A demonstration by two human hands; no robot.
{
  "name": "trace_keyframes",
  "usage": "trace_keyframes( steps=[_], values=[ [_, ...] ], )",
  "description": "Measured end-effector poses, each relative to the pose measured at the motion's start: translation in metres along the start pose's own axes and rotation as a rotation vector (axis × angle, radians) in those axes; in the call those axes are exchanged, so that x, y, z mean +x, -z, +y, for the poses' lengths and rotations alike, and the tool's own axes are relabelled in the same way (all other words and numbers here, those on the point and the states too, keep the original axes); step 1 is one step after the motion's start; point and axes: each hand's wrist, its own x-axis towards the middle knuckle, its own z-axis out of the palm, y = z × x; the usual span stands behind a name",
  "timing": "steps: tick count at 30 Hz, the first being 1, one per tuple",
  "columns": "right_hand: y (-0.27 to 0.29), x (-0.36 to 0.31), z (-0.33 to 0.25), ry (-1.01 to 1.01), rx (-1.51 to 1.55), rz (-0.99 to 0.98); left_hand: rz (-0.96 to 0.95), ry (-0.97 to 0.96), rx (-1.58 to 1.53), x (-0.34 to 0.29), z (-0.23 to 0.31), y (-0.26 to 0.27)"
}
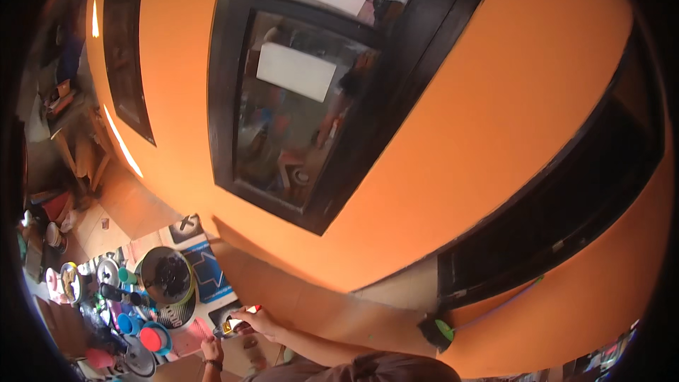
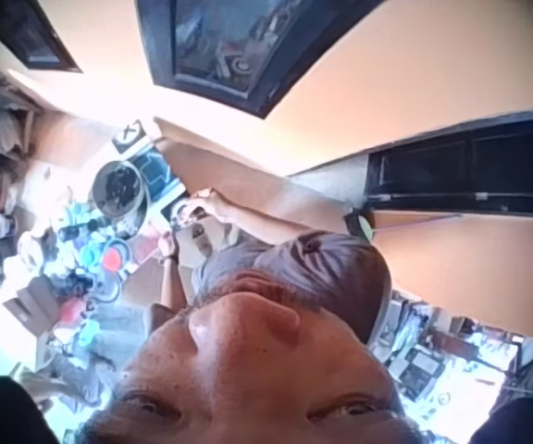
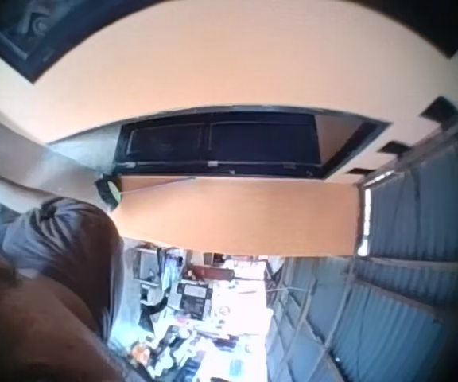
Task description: The person paints the black wooden frame of a glass door using a brush. They apply paint to the vertical and horizontal sections of the frame, occasionally dipping the brush into a container of black paint.
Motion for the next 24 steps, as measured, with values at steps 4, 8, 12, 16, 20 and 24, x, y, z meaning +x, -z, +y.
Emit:
trace_keyframes(
  steps=[4, 8, 12, 16, 20, 24],
  values=[
    [0.005, 0.002, 0.015, -0.131, -0.114, -0.096, 0.068, 0.173, -0.109, 0.008, -0.002, 0.014],
    [0.032, 0.007, 0.002, -0.095, -0.174, -0.059, 0.186, 0.205, -0.348, 0.008, 0.009, -0.011],
    [0.053, 0.025, -0.008, -0.090, -0.055, 0.007, -0.037, 0.531, -0.427, -0.023, 0.071, -0.009],
    [0.093, 0.046, -0.009, -0.032, 0.040, -0.088, 0.146, 0.383, -0.462, -0.032, 0.103, -0.024],
    [0.110, 0.052, -0.017, -0.161, 0.039, -0.044, 0.110, 0.531, -0.283, -0.053, 0.087, -0.029],
    [0.099, 0.067, -0.004, -0.197, -0.010, 0.039, 0.079, 0.632, -0.163, -0.065, 0.063, -0.023]
  ],
)
